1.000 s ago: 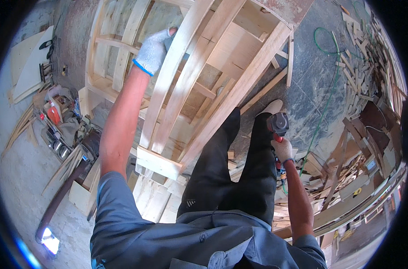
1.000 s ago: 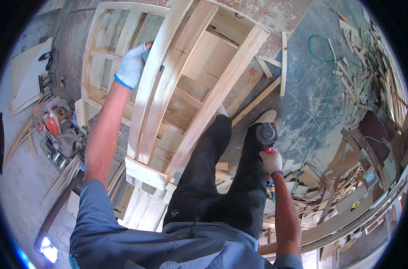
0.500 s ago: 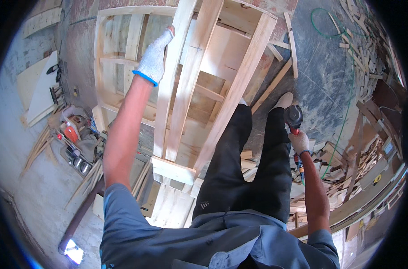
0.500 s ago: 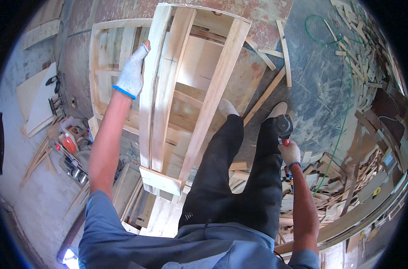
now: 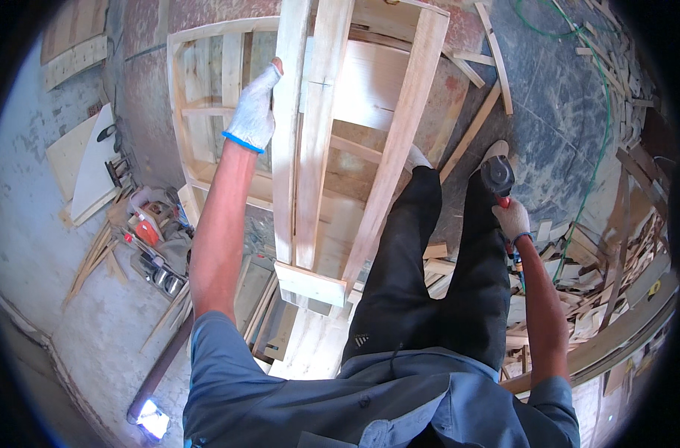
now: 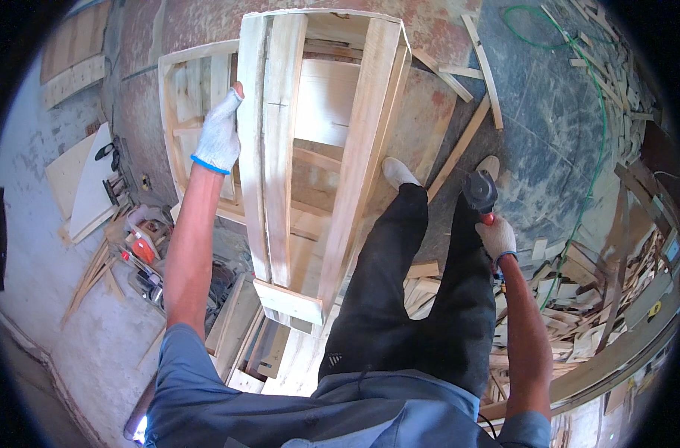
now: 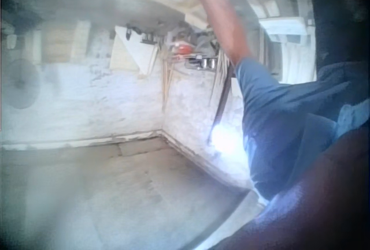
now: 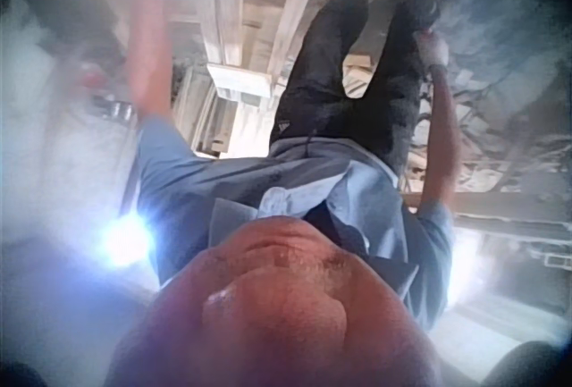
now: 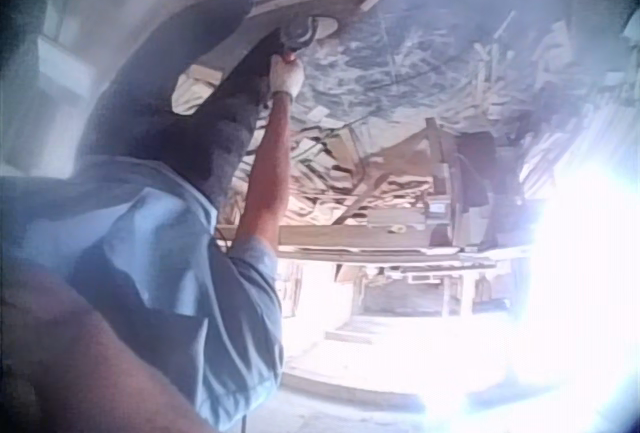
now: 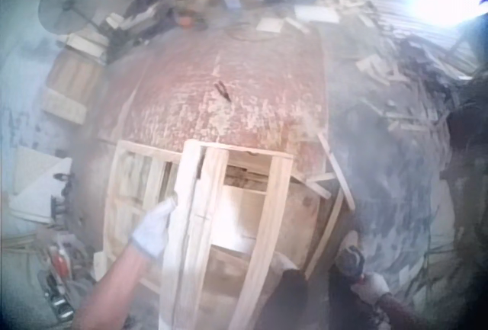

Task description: The person measures and cuts wooden planks, then assembles them into a rectangular frame using a nail gun. They position the planks, secure them with nails, and adjust the frame as needed.

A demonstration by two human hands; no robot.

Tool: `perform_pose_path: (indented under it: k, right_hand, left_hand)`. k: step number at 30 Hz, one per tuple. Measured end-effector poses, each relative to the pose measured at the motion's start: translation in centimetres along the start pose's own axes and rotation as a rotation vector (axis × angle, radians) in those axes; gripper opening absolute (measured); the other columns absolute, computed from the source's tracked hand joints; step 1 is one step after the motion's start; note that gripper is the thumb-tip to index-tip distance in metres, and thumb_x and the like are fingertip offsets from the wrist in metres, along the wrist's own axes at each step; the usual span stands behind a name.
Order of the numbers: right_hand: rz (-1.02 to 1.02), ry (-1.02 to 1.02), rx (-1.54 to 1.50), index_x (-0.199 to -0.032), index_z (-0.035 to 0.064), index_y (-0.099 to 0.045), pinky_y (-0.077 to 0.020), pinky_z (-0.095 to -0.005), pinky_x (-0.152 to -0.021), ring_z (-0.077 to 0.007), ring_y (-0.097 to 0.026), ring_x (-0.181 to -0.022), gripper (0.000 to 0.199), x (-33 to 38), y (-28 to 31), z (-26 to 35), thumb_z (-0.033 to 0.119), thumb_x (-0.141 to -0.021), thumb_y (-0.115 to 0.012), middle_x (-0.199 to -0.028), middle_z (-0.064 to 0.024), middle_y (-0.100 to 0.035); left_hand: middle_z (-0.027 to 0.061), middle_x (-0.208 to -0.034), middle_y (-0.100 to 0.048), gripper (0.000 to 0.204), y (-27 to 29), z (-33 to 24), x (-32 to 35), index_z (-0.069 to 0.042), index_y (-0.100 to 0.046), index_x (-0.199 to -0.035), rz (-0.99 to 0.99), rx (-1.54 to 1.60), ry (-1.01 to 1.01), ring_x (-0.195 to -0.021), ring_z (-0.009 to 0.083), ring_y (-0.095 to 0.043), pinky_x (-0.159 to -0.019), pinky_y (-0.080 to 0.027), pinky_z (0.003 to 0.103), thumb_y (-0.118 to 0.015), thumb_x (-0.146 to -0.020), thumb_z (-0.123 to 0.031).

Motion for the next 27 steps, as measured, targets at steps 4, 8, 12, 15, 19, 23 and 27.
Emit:
perform_pose_path:
  k: [4,8,12,15,19,23,27]
  right_hand:
    - [-0.02,-0.003,0.0,-0.094,-0.001,-0.07,-0.0534,-0.0527,-0.082,-0.0467,-0.07,-0.093,0.037,-0.1,0.0,-0.6,0.032,-0.079,-0.067,-0.089,-0.0281,-0.071]
    - [-0.128,-0.057,0.006,-0.099,-0.0021,-0.068,-0.0533,-0.0532,-0.084,-0.0469,-0.07,-0.096,0.035,-0.4,0.5,-0.8,0.027,-0.079,-0.067,-0.09,-0.0287,-0.071]
    - [-0.129,0.0,-0.136,-0.101,-0.0024,-0.065,-0.0544,-0.0499,-0.082,-0.0463,-0.069,-0.093,0.034,-0.3,3.5,0.4,0.024,-0.081,-0.067,-0.09,-0.0268,-0.071]
    - [0.043,-0.031,-0.325,-0.097,-0.0005,-0.062,-0.0555,-0.0427,-0.067,-0.0362,-0.07,-0.072,0.024,-0.5,6.5,1.6,0.019,-0.084,-0.066,-0.079,-0.0183,-0.07]
    - [0.266,-0.041,-0.774,-0.095,0.0062,-0.059,-0.0465,-0.0293,-0.045,-0.0117,-0.055,-0.048,0.013,0.2,10.8,4.4,0.011,-0.086,-0.067,-0.068,-0.001,-0.058]
    - [0.474,-0.045,-1.135,-0.096,0.0058,-0.057,-0.0499,-0.032,-0.046,-0.0148,-0.058,-0.05,0.015,0.1,13.8,7.0,0.008,-0.085,-0.067,-0.068,-0.0033,-0.057]
    - [0.781,0.163,-1.461,-0.099,0.003,-0.057,-0.05,-0.0343,-0.043,-0.0188,-0.056,-0.045,0.026,-3.1,10.7,6.9,0.02,-0.089,-0.073,-0.064,-0.0061,-0.055]
  left_hand:
    - [0.0076,-0.14,-0.061,0.056,-0.8,-0.2,0.5,0.001,-0.06,-0.14,-0.009,-0.019,-0.053,-0.132,0.0165,-0.054,-0.117,-0.037,0.032,-0.069,-0.1,-0.038]
    - [0.0068,-0.136,-0.064,0.054,0.1,0.2,-0.2,0.0,-0.06,-0.139,-0.033,-0.019,-0.068,-0.129,0.0171,-0.057,-0.115,-0.039,0.033,-0.068,-0.101,-0.038]
    - [0.0056,-0.14,-0.062,0.053,0.3,0.1,0.0,0.0,-0.059,-0.14,-0.101,-0.044,-0.061,-0.133,0.0163,-0.054,-0.117,-0.037,0.032,-0.07,-0.1,-0.033]
    - [0.0072,-0.142,-0.06,0.057,1.1,-0.1,-0.3,0.001,-0.055,-0.144,-0.04,-0.028,-0.036,-0.133,0.0181,-0.054,-0.117,-0.039,0.034,-0.069,-0.101,-0.034]
    - [0.0119,-0.145,-0.058,0.059,0.0,-0.9,0.7,-0.001,-0.049,-0.148,-0.026,-0.058,-0.018,-0.132,0.0259,-0.057,-0.114,-0.045,0.042,-0.065,-0.103,-0.035]
    - [0.0137,-0.147,-0.057,0.061,0.0,-1.1,0.9,-0.002,-0.045,-0.151,-0.007,-0.032,0.0,-0.133,0.0289,-0.057,-0.113,-0.047,0.045,-0.062,-0.104,-0.035]
    - [0.0153,-0.147,-0.057,0.063,0.6,-1.5,1.1,-0.002,-0.044,-0.152,-0.017,-0.098,-0.034,-0.132,0.031,-0.057,-0.113,-0.046,0.046,-0.063,-0.103,-0.037]
Point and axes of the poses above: each hand's wrist, its own x-axis away from the middle knuckle, its own y-axis out of the back of the hand, z = x × y, the point moved 2 cm from there along -x, towards the middle knuckle
